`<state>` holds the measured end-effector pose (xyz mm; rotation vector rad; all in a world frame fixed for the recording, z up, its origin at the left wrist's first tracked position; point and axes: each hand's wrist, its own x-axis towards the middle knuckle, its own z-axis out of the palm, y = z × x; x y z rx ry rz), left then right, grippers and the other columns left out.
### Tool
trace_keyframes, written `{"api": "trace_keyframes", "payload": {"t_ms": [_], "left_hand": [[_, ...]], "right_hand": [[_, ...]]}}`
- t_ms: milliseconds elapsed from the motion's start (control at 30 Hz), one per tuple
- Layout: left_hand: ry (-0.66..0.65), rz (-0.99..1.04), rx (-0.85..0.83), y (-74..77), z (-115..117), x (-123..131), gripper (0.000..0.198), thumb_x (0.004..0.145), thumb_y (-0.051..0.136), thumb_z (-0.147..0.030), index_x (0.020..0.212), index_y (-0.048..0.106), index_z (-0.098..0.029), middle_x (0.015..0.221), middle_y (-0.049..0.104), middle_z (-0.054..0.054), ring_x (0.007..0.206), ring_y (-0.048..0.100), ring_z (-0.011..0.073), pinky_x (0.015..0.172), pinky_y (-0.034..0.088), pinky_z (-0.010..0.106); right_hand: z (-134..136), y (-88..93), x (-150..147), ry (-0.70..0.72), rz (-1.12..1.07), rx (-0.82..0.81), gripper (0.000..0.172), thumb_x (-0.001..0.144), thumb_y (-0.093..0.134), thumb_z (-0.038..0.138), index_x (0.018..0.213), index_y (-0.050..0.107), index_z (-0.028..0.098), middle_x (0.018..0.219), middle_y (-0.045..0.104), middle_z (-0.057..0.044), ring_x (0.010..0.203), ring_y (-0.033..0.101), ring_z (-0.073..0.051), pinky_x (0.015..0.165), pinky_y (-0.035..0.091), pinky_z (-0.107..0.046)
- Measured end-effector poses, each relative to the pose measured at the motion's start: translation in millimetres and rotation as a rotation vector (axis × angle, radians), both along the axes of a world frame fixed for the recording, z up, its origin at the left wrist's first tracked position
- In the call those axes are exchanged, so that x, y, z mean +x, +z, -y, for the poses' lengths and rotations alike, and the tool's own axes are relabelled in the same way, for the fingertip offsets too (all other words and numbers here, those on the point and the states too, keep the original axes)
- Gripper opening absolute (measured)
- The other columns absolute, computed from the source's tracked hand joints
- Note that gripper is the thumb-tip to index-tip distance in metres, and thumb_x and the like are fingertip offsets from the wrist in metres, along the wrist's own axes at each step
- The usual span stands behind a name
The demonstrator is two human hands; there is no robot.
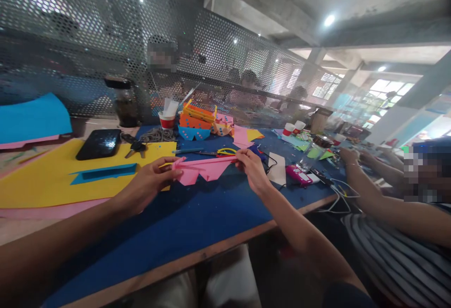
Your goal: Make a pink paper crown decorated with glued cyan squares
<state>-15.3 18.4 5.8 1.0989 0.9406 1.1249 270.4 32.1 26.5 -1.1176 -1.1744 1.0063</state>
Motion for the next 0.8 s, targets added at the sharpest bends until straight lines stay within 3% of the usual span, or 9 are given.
{"api": "trace_keyframes", "payload": {"t_ms": [167,533,800], "left_hand": [[0.040,0.059,-0.046,2.4,-6.3,-6.2,0.040,0.070,0.088,-0.025,0.105,0.069,-0.020,0.084,0.072,0.000,0.071,0.066,0.0093,0.069,0.056,0.017],[0.045,0.020,-0.034,-0.4,-10.2,-5.7,0.023,0.072,0.086,-0.031,0.087,0.075,-0.017,0.080,0.071,0.002,0.069,0.064,0.0114,0.067,0.057,0.018],[0.016,0.022,-0.117,-3.0,-14.8,-7.7,0.026,0.077,0.082,-0.031,0.098,0.076,-0.018,0.081,0.073,0.002,0.068,0.066,0.0116,0.066,0.057,0.019]], "right_hand": [[17.8,-6.6,6.2,0.125,0.138,-0.027,0.024,0.074,0.073,0.031,0.092,0.067,0.017,0.073,0.066,0.002,0.061,0.057,-0.010,0.063,0.044,-0.024],[49.0,-27.2,13.9,0.226,0.390,0.024,0.017,0.085,0.065,0.026,0.100,0.061,0.019,0.079,0.063,0.002,0.072,0.060,-0.013,0.070,0.047,-0.027],[71.6,-32.0,-4.9,0.287,0.382,-0.034,0.013,0.086,0.064,0.026,0.096,0.058,0.020,0.080,0.061,0.002,0.071,0.059,-0.012,0.067,0.047,-0.026]]}}
